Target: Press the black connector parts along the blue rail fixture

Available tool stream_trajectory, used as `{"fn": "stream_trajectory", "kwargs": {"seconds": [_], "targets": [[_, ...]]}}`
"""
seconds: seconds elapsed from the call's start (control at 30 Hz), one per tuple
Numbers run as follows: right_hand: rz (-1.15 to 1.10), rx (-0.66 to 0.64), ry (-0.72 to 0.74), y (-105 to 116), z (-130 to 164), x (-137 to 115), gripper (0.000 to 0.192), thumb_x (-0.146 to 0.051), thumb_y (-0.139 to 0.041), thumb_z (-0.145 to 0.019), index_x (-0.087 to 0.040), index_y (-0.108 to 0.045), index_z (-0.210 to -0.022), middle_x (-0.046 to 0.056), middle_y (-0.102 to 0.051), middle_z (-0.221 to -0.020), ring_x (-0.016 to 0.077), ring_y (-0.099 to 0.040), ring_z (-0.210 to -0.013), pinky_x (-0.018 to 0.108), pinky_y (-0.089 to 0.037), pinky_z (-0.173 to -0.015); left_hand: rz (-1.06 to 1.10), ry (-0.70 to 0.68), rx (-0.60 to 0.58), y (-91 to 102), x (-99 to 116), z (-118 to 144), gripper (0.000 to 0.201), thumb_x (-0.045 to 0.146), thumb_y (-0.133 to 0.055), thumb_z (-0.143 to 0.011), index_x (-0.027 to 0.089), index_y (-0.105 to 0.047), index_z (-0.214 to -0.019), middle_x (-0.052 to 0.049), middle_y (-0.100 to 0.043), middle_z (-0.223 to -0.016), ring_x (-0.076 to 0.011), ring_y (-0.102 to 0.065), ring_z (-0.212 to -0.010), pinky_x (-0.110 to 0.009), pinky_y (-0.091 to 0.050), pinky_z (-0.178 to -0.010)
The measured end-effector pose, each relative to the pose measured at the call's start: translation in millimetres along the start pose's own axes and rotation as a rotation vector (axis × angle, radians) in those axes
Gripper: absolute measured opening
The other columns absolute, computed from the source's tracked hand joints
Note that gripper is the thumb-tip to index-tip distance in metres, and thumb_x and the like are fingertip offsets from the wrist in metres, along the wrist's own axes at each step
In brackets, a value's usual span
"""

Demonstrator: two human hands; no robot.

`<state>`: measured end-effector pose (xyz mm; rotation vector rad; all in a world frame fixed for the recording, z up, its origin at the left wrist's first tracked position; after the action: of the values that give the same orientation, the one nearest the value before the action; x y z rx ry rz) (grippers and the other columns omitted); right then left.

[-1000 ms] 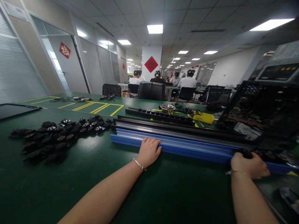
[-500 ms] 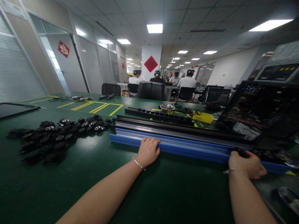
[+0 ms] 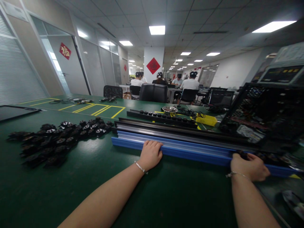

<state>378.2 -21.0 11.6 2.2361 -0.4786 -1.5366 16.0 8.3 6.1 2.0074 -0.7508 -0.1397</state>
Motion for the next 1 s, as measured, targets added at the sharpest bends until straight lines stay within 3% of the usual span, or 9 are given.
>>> {"fn": "stream_trajectory", "kwargs": {"seconds": [0.47, 0.77, 1.0], "targets": [[0.036, -0.011, 0.140, -5.8, 1.2, 0.6, 0.045, -0.037, -0.061, -0.058, -0.023, -0.065, -0.101, 0.009, -0.068, -0.099, 0.0332, -0.052, -0.105, 0.046, -0.041, -0.091, 0.011, -0.001, -0.002, -0.3, -0.5, 0.1, 0.027, 0.024, -0.053, -0.082, 0.024, -0.058, -0.108, -0.003, -0.065, -0.103, -0.0211, -0.054, -0.101, -0.039, -0.034, -0.094], [0.146, -0.043, 0.190, -3.4, 9.0, -3.2, 0.045, -0.045, -0.058, -0.061, -0.019, -0.064, -0.098, 0.018, -0.060, -0.109, 0.0358, -0.045, -0.112, 0.051, -0.037, -0.092, 0.011, -0.003, -0.013, 1.3, 0.2, -0.2, 0.028, 0.024, -0.052, -0.082, 0.023, -0.058, -0.109, -0.004, -0.065, -0.105, -0.0214, -0.054, -0.101, -0.040, -0.034, -0.094], [0.127, -0.099, 0.213, -4.2, 9.4, -3.9, 0.042, -0.045, -0.056, -0.061, -0.019, -0.062, -0.094, 0.017, -0.061, -0.103, 0.0349, -0.044, -0.113, 0.052, -0.034, -0.094, 0.010, 0.004, -0.018, 1.0, 0.7, -0.3, 0.028, 0.024, -0.053, -0.082, 0.024, -0.057, -0.109, -0.003, -0.065, -0.105, -0.0212, -0.054, -0.101, -0.040, -0.034, -0.094]]}}
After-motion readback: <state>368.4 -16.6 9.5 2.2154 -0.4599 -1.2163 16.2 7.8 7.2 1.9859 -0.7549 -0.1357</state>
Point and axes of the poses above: each hand's wrist, its own z-axis away from the middle knuckle, its own y-axis out of the back of the hand, x = y × z, the point moved 2 cm from there along -z, towards the middle knuckle
